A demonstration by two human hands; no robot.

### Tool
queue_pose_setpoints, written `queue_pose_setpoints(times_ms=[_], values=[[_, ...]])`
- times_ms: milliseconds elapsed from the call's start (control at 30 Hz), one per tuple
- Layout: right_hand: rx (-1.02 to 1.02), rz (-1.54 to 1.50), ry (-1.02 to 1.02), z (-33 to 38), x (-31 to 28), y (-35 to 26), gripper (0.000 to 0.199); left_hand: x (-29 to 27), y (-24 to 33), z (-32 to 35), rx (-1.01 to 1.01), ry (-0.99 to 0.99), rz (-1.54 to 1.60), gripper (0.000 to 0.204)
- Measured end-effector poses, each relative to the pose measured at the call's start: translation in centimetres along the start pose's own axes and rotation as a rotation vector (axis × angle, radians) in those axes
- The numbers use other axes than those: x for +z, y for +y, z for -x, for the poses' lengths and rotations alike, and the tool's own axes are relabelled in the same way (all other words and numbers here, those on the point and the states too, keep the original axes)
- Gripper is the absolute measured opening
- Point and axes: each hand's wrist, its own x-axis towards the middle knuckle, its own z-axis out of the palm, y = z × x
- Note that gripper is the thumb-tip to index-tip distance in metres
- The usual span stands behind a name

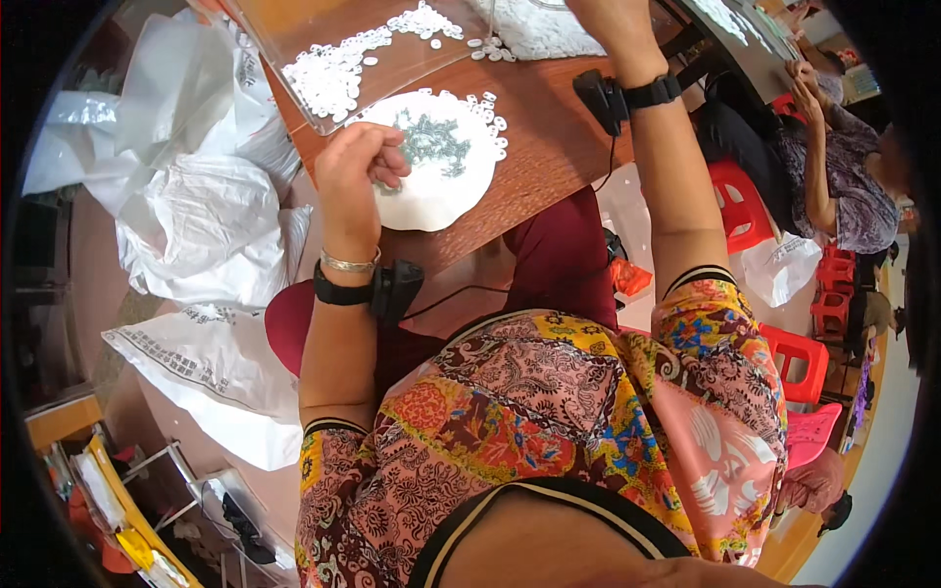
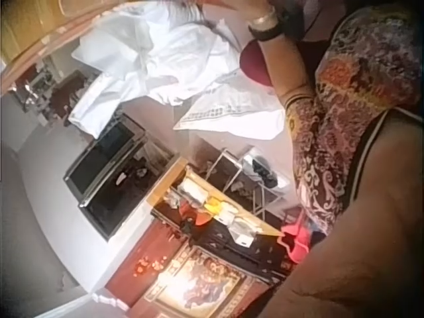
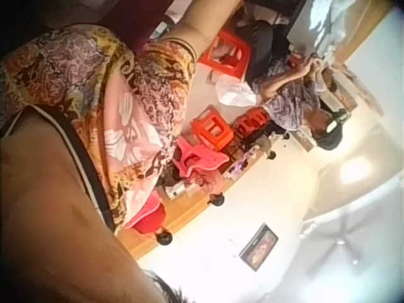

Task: Sorting small white plastic components on a table in a workshop environment.

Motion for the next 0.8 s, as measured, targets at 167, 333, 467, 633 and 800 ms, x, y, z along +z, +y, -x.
queue_pose_setpoints(times_ms=[167,333,467,633,800], values=[[0.293,-0.179,-0.715,5.5,1.4,3.3,0.021,-0.6,0.0,-0.5,-0.007,0.04,0.017,0.024],[0.53,-0.456,-0.964,14.5,5.6,2.1,0.017,-0.9,-0.2,-0.3,-0.02,0.049,0.005,0.023],[0.32,-0.482,-0.922,15.3,6.7,1.6,0.021,-0.6,-0.4,-0.4,-0.038,0.025,-0.016,0.023],[0.252,-0.436,-1.055,14.3,6.9,1.3,0.017,-0.6,-0.4,-0.4,-0.035,0.018,-0.033,0.023],[0.338,-0.405,-1.157,13.7,6.7,1.2,0.014,-0.7,-0.3,-0.3,-0.003,0.008,-0.046,0.023]])
